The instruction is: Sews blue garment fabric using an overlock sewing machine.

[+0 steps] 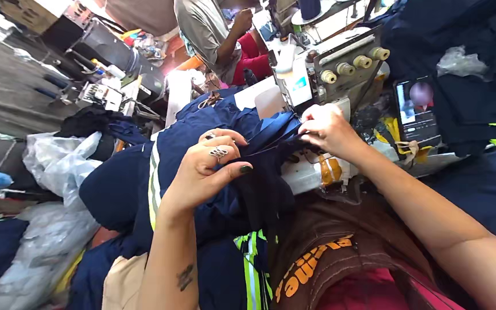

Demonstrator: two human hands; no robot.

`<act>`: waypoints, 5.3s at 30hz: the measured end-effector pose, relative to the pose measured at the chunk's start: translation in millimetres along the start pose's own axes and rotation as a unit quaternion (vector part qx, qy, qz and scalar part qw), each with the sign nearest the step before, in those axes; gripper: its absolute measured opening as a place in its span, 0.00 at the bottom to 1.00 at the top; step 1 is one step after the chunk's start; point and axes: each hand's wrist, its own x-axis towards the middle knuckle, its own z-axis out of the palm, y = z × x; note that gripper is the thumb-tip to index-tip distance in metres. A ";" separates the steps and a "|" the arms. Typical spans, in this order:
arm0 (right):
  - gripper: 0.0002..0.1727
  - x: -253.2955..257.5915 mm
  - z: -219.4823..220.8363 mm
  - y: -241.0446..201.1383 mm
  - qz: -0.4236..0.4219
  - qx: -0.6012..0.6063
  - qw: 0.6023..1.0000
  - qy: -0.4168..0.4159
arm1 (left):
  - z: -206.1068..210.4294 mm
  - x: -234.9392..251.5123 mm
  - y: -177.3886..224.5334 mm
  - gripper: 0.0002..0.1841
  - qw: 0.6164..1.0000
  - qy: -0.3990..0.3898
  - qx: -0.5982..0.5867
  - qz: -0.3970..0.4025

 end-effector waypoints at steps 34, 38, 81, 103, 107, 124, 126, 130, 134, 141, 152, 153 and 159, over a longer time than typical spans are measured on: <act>0.05 -57.4 24.4 14.6 0.097 0.341 0.932 0.074 | -16.3 125.0 -97.5 0.14 0.979 -0.165 -0.102 -0.058; 0.05 -53.9 26.1 19.3 0.090 0.331 0.936 0.080 | -17.8 134.2 -82.8 0.16 0.978 -0.197 0.068 -0.012; 0.08 -70.7 17.1 1.4 0.055 0.068 0.990 0.111 | 168.3 57.4 9.6 0.09 0.959 0.068 0.239 -0.137; 0.13 -54.0 31.8 4.8 0.080 0.015 0.989 0.121 | 165.8 77.5 -96.8 0.11 0.920 0.147 0.252 -0.264; 0.14 -39.8 28.8 -7.4 0.095 0.051 0.990 0.096 | 149.7 39.4 -66.4 0.09 0.905 0.219 0.275 -0.240; 0.13 -62.1 -28.4 -15.5 0.195 0.134 0.968 0.085 | 160.8 32.6 13.3 0.09 0.993 0.078 0.092 0.018; 0.27 -65.9 -38.6 -45.7 0.206 0.389 0.898 0.014 | 136.9 46.9 19.5 0.09 0.992 0.101 0.054 0.044; 0.34 -76.2 -23.6 -76.3 0.221 0.711 0.654 -0.131 | 103.6 64.0 9.9 0.09 0.987 0.122 0.103 -0.009; 0.35 -76.7 -14.8 -72.2 0.266 0.779 0.566 -0.050 | 82.2 16.4 13.8 0.09 0.977 0.195 0.030 -0.077; 0.34 -76.1 -16.8 -69.2 0.286 0.776 0.562 -0.002 | 135.0 -48.9 10.3 0.17 0.951 0.254 -0.098 -0.146; 0.21 -65.1 -3.7 -45.5 0.256 0.489 0.818 -0.163 | 41.8 -110.3 -88.5 0.14 0.823 0.483 0.152 -0.257; 0.18 -67.9 2.0 -42.0 0.275 0.471 0.822 -0.162 | 41.2 -122.2 -107.1 0.15 0.792 0.477 0.200 -0.325; 0.09 -76.7 34.5 -20.9 0.335 0.320 0.880 -0.107 | 83.5 -172.5 -176.4 0.20 0.731 0.341 0.278 -0.522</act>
